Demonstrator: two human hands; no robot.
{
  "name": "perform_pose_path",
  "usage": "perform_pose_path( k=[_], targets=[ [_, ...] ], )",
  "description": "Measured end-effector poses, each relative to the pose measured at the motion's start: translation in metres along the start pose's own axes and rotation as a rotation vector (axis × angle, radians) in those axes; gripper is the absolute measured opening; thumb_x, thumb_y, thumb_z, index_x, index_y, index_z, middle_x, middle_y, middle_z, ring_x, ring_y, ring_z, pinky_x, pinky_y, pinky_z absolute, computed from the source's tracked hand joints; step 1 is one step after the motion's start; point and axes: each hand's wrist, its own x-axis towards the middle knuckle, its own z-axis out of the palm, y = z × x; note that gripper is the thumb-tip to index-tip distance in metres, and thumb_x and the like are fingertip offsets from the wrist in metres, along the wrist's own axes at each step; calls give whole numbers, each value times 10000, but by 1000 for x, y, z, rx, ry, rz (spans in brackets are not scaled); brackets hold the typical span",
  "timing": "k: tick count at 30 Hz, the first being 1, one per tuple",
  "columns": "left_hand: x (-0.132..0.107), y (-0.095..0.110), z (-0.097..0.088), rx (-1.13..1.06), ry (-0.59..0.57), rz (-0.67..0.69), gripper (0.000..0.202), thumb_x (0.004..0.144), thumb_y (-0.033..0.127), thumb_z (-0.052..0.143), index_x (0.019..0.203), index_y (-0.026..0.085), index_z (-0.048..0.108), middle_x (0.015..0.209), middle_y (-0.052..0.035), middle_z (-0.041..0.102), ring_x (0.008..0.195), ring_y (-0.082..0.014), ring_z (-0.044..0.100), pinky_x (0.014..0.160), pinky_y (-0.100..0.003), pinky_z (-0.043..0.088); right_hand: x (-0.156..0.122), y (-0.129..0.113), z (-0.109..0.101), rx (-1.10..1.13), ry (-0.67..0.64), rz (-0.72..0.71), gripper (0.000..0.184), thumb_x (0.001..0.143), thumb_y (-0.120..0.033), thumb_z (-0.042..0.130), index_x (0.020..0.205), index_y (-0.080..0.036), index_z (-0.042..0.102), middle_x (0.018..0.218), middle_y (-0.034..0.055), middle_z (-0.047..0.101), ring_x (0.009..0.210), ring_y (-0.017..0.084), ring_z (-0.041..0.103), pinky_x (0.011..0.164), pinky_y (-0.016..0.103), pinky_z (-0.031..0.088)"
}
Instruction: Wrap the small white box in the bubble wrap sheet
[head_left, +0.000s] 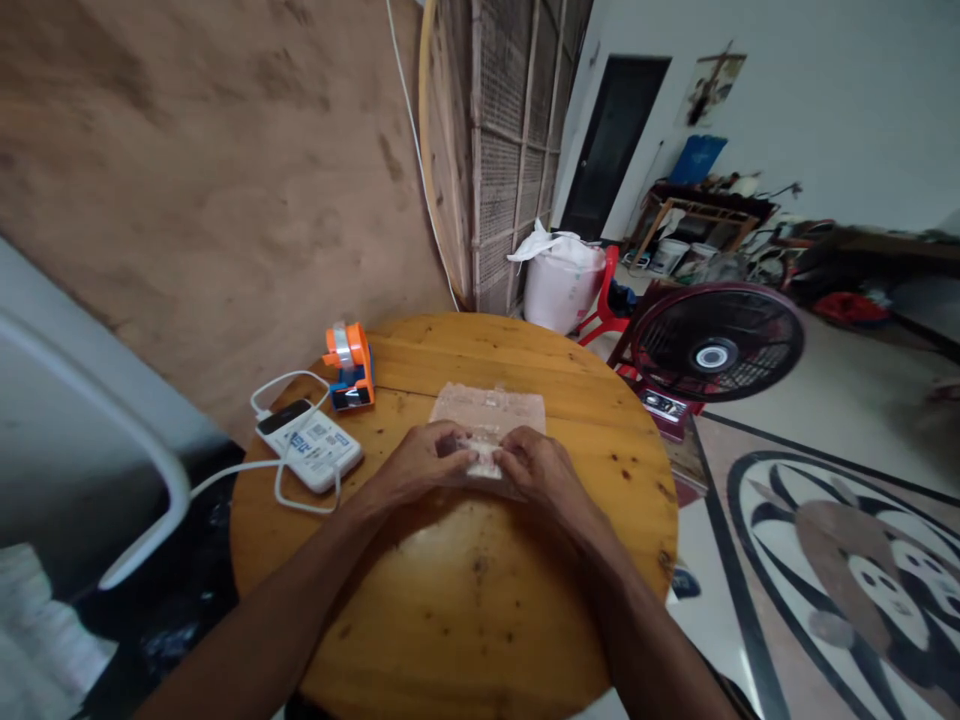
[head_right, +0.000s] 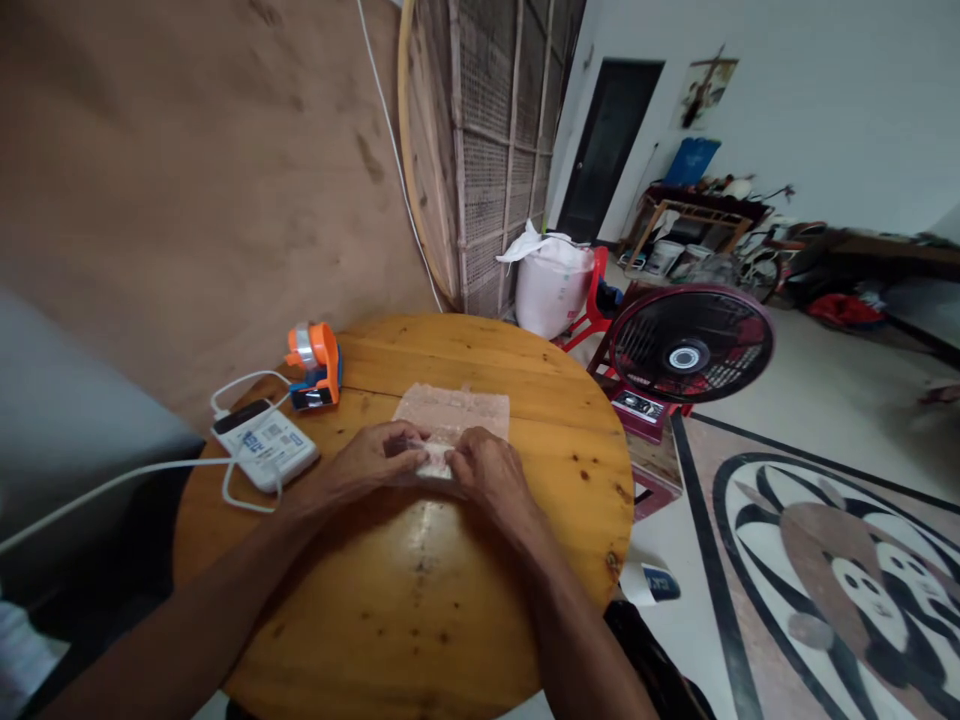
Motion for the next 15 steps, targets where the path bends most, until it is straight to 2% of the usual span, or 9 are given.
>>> perform_pose_path(
  k=[3,7,15],
  targets=[
    [2,-3,6,-108,14,-23,234,765,377,581,768,146,622,810,-29,655,721,-160,587,632,-242,445,1,7,4,54,-10,21,165,839,-310,559,769,-176,625,694,14,632,624,133,516,578,227,307],
    [3,-3,7,-176,10,-43,214,754,360,591,738,146,599,714,3,604,626,-121,526,570,-216,402,-1,10,7,119,10,65,194,839,-340,568,747,-177,617,675,6,625,612,125,509,567,222,293],
    [0,3,5,-122,-22,-47,219,756,351,579,716,137,606,664,17,565,614,-116,493,571,-216,370,-1,16,12,106,65,82,293,836,-415,565,666,-176,567,612,-11,579,578,115,479,543,219,275]
  ],
)
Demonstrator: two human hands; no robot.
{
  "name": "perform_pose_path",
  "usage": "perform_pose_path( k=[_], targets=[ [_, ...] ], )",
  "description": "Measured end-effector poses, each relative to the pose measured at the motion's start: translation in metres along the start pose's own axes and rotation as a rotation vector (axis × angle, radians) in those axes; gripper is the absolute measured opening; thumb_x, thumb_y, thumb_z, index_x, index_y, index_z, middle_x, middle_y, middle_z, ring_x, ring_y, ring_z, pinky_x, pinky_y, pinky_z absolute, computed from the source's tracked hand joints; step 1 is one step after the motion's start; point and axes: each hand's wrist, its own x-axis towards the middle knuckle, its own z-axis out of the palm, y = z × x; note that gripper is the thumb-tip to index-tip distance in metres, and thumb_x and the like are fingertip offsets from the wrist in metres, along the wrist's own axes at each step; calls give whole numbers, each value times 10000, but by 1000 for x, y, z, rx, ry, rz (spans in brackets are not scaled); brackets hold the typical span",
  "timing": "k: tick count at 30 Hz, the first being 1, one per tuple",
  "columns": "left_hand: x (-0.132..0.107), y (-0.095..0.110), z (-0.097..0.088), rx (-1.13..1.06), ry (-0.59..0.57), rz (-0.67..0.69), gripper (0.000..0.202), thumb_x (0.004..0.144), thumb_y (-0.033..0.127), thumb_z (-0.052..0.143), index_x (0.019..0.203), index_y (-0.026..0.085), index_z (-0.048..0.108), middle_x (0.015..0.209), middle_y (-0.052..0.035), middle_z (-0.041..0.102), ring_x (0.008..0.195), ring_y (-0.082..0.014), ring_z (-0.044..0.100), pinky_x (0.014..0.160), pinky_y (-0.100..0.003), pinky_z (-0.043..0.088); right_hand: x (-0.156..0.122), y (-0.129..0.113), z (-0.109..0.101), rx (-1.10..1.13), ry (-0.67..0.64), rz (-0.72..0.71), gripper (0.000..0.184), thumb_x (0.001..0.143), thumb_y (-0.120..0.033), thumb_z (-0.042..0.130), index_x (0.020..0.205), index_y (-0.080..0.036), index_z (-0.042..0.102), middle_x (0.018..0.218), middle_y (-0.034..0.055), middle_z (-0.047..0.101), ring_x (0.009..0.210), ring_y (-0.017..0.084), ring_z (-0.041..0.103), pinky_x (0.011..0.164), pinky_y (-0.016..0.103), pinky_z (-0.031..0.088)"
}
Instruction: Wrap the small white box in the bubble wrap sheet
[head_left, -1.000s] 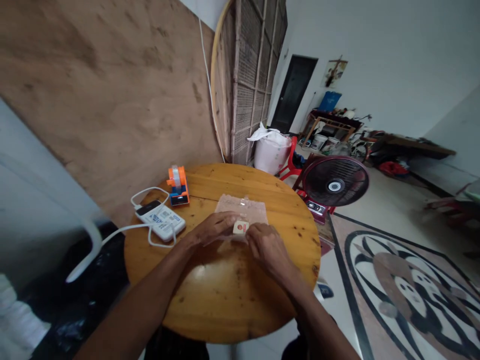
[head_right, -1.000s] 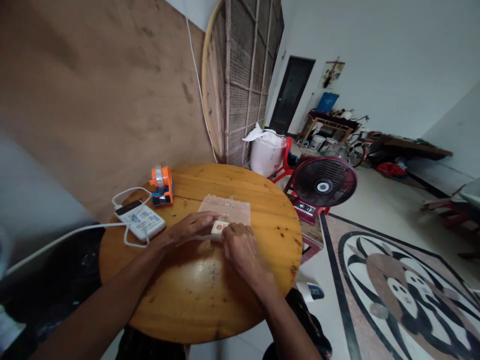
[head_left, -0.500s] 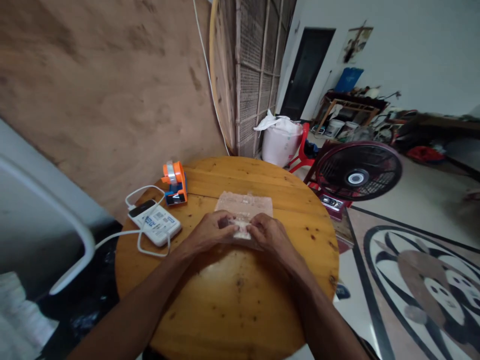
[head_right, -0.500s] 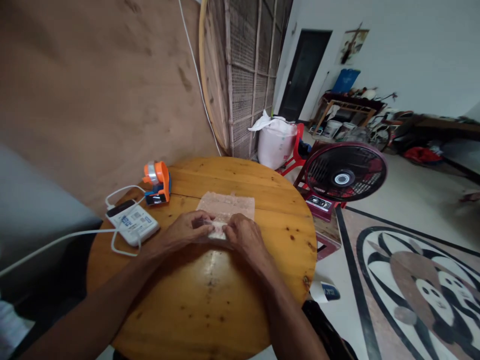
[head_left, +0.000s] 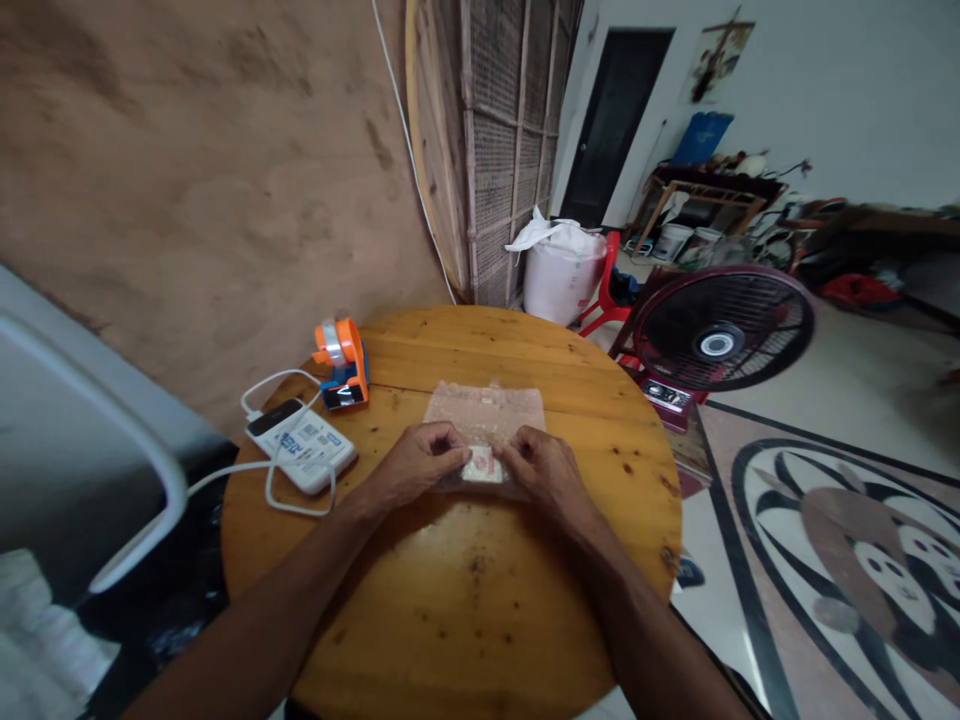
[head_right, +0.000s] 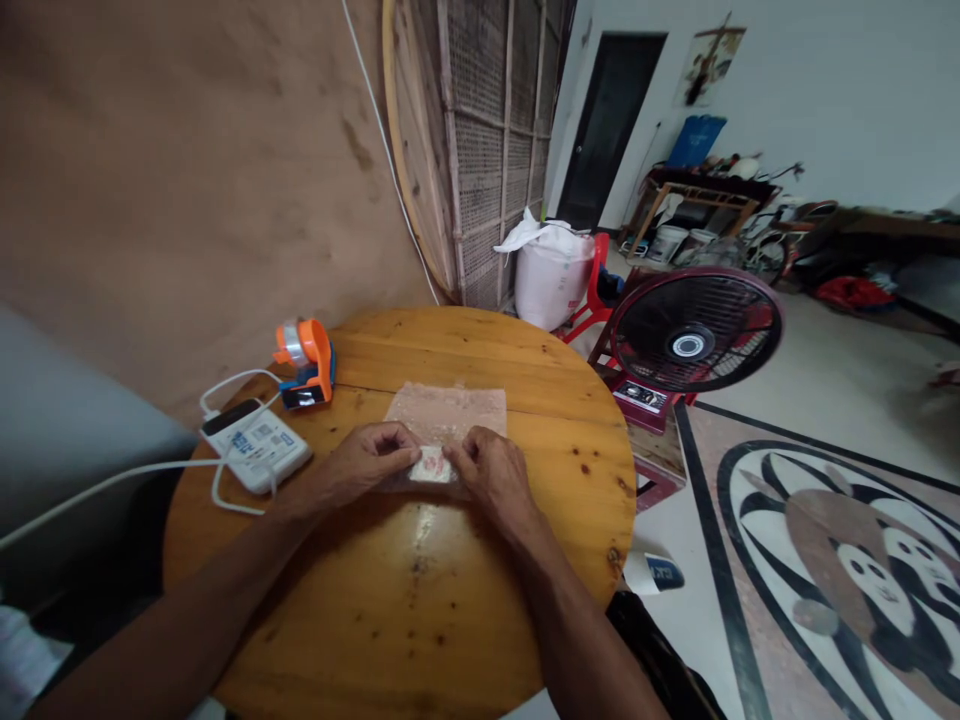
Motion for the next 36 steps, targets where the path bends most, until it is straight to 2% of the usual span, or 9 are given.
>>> perform_pose_path(
  k=[11,18,21,24,27,29,31,33,36],
  targets=[
    [0,-6,0,27,16,42,180,761,296,558,684,136,585,641,31,520,598,-104,451,548,-208,334,-1,-3,-1,-32,-41,2,350,898,-424,456,652,-181,505,609,-14,524,587,119,457,545,225,274],
    [-3,-2,1,81,45,52,176,763,286,533,705,135,604,657,16,557,620,-117,484,561,-215,363,-3,-3,1,-31,75,-97,183,890,-348,510,812,-197,579,747,7,628,656,141,534,615,240,355],
    [-3,-2,2,77,49,61,161,752,273,533,693,139,602,650,18,556,614,-116,486,557,-212,364,-3,-2,1,-13,162,-202,118,875,-294,544,822,-195,582,794,22,643,718,158,570,679,265,391],
    [-2,-3,2,48,51,62,150,743,266,536,689,142,602,644,20,557,607,-114,488,554,-210,368,-7,-7,-1,28,285,-392,64,873,-236,557,828,-193,571,824,32,646,814,172,593,763,300,401],
    [-1,-4,2,31,70,56,150,737,265,539,697,140,613,650,15,571,613,-116,493,559,-208,373,-16,-21,-2,13,443,-544,40,865,-173,568,832,-193,559,810,29,651,817,174,592,790,337,381],
    [-2,-4,3,26,78,67,154,730,268,543,693,138,616,647,12,574,613,-117,490,557,-208,372,-25,-34,-2,-65,488,-615,51,850,-150,586,841,-195,564,825,31,666,818,182,587,803,364,360],
    [-2,-4,2,8,71,86,161,722,278,543,681,137,611,631,12,568,602,-117,484,547,-207,367,-33,-46,-1,-151,435,-675,52,848,-147,588,857,-196,574,847,34,681,823,187,582,809,376,349],
    [-3,-4,2,-4,63,93,168,717,286,539,668,138,602,612,14,560,588,-118,481,534,-206,363,-38,-54,0,-227,321,-706,43,866,-153,560,862,-190,580,862,38,687,829,187,581,809,374,355],
    [-3,-3,2,22,66,88,166,727,278,521,659,143,591,617,15,563,598,-121,493,538,-205,369,-40,-54,1,-353,140,-691,73,889,-174,517,880,-180,590,926,55,687,873,203,576,816,377,369]
  ],
)
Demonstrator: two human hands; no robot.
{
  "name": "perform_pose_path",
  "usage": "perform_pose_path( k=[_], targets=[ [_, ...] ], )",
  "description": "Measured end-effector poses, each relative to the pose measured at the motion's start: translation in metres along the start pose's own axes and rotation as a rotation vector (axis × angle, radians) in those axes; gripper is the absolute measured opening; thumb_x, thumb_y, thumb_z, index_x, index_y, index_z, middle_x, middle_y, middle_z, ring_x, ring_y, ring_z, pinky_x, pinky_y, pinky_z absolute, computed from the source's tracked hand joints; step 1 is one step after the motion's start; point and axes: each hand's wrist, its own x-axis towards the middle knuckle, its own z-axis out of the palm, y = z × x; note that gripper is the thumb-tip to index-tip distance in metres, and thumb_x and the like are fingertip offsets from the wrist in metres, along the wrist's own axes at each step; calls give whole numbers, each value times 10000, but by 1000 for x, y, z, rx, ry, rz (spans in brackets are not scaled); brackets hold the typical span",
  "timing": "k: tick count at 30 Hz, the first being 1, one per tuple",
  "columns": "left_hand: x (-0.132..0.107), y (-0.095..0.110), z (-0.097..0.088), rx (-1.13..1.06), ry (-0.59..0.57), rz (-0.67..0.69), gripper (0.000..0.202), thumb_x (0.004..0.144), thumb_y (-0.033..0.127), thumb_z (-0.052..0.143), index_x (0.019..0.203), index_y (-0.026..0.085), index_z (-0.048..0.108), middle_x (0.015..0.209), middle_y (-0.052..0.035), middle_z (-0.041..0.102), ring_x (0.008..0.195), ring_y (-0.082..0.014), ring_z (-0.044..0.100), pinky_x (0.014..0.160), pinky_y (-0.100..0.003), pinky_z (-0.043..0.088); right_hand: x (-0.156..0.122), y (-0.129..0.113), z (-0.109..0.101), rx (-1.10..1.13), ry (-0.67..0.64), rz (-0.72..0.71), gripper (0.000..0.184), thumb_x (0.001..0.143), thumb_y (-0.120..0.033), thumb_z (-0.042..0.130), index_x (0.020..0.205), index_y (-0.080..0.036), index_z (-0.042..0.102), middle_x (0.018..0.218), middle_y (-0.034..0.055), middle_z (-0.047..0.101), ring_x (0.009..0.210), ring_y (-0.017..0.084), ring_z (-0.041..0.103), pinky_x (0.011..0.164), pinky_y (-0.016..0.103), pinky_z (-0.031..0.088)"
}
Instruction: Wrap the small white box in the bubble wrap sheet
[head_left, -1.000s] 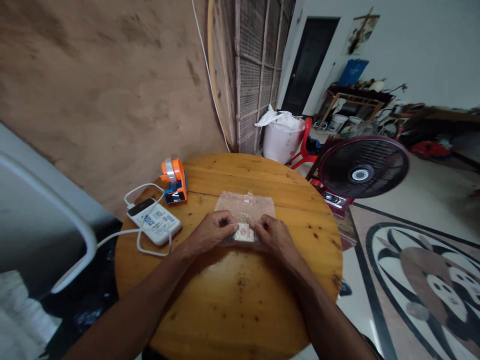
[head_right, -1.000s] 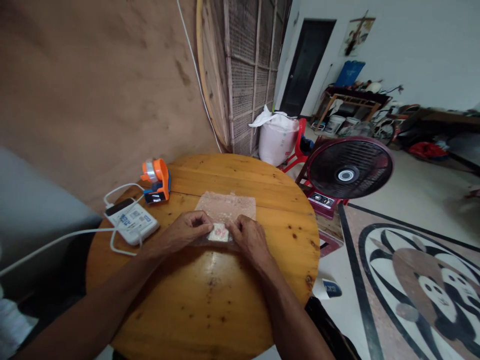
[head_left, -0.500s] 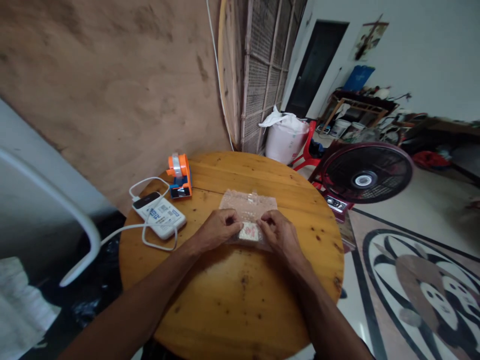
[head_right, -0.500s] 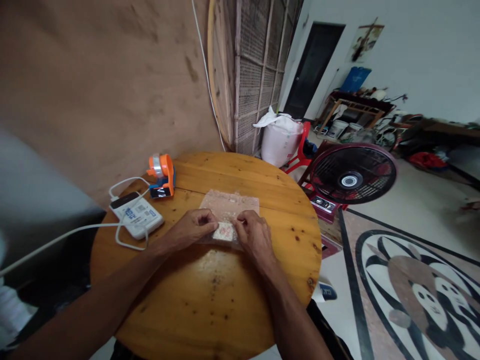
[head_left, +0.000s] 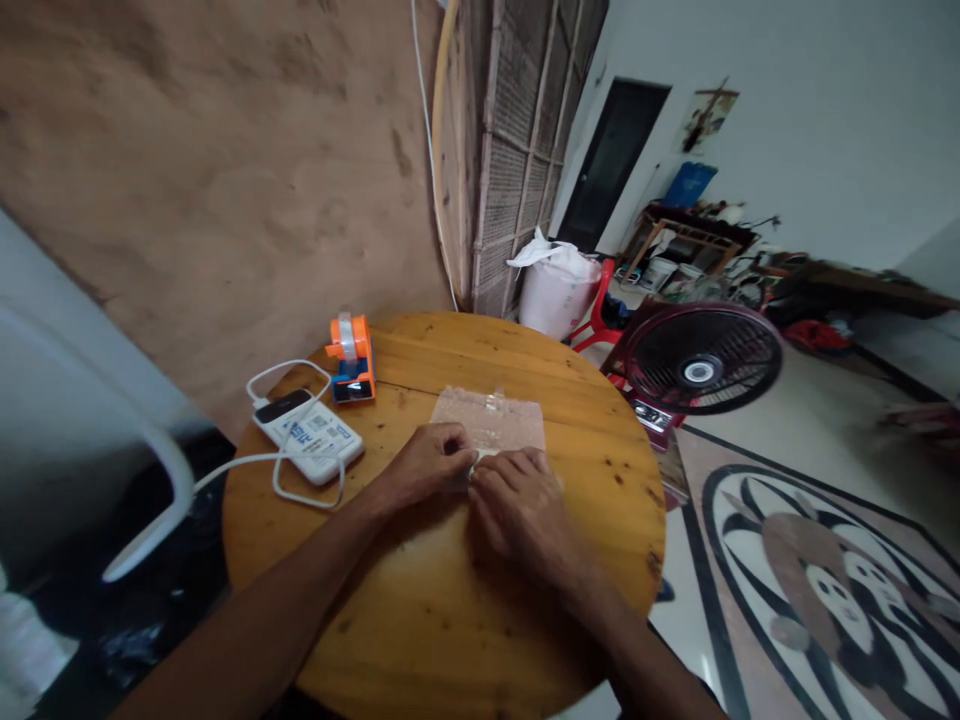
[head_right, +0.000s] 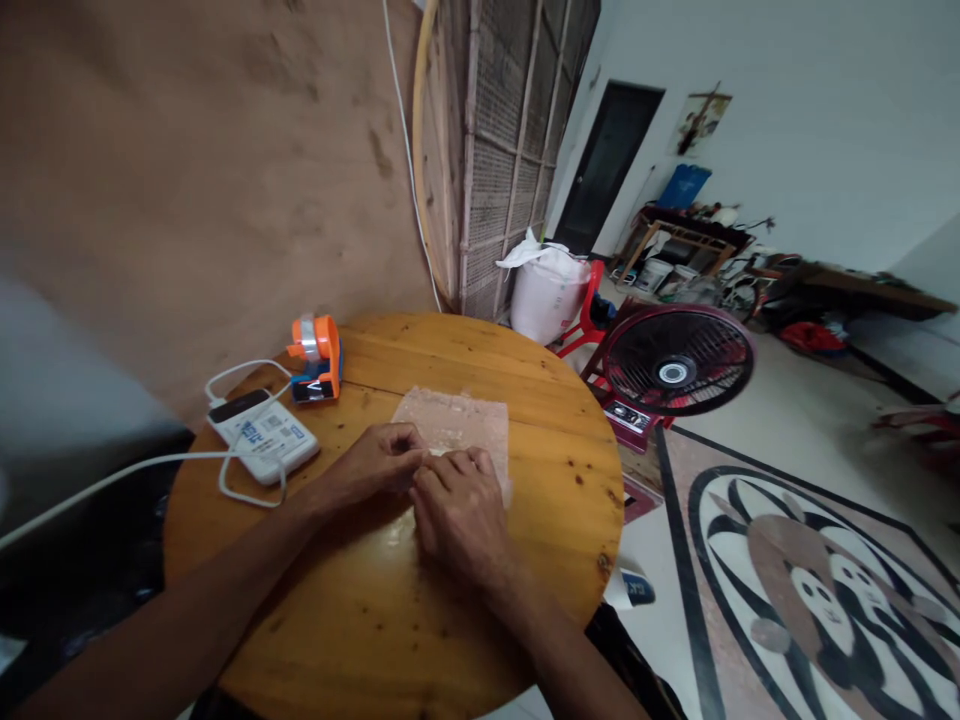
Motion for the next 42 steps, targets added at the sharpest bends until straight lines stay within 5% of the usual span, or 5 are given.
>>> perform_pose_path(
  k=[4,15,29,42],
  targets=[
    [1,-1,0,81,14,26,163,734,268,518,631,151,568,620,21,552,608,-119,491,544,-203,366,-8,12,6,-48,-119,15,131,864,-183,545,987,-171,588,1048,78,669,962,231,557,872,397,367],
    [4,-7,0,64,21,30,190,734,310,548,642,147,582,619,33,527,599,-110,460,553,-211,350,-19,21,26,-66,-41,34,277,885,-209,531,1158,-178,561,1164,93,630,984,247,520,830,391,395],
    [-8,-5,-14,255,195,-70,374,763,501,555,580,175,573,569,7,537,564,-144,480,545,-246,319,-20,22,27,23,-45,82,232,893,-204,509,1113,-178,579,1134,105,615,1032,244,490,893,398,403],
    [-18,3,-20,215,137,-465,344,672,498,661,618,167,584,451,23,524,376,-123,459,399,-222,282,-24,23,27,58,-31,113,211,873,-195,548,1080,-185,587,1154,89,604,1049,248,474,884,381,369]
  ],
)
